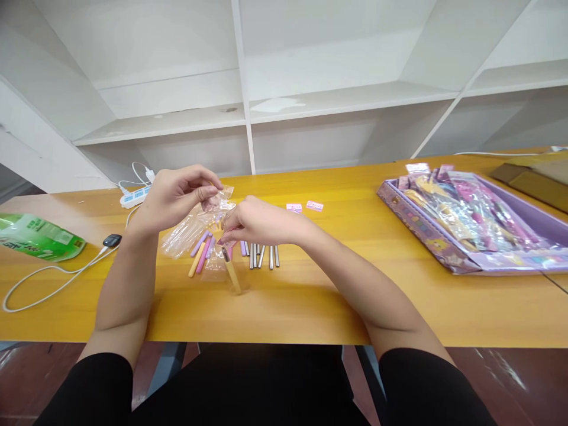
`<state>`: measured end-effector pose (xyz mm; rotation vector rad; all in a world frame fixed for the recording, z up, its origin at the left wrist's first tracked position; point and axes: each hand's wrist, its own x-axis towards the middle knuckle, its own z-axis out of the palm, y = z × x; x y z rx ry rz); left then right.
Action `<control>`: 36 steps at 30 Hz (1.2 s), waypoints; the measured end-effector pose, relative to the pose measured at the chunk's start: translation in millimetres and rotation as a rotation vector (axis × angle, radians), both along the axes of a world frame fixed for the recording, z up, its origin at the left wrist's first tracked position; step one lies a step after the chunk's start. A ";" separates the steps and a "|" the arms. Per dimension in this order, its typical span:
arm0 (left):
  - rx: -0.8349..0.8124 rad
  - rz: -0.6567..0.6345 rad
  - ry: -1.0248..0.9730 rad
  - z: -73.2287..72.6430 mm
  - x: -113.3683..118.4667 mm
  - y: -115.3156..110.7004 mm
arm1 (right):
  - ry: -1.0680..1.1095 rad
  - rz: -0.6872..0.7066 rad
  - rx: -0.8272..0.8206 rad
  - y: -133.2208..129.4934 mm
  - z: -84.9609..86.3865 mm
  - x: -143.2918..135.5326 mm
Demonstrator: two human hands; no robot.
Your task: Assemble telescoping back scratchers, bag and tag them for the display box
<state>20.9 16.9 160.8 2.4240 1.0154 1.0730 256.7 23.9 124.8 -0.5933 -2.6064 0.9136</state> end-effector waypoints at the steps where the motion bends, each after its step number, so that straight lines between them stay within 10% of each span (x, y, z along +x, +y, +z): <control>1: 0.019 0.014 0.008 -0.2 -0.5 0.7 | -0.013 -0.003 0.000 -0.4 0.3 -0.1; 12: -0.049 -0.117 0.116 6.0 -11.5 2.9 | -0.038 0.023 0.008 -0.7 -0.7 0.9; 28: 0.027 0.026 -0.086 -1.2 -7.3 -0.6 | -0.073 0.017 -0.001 -2.5 13.5 13.1; 36: 0.056 -0.073 -0.183 -4.2 -2.3 4.9 | 0.157 -0.241 -0.188 -5.6 28.9 42.7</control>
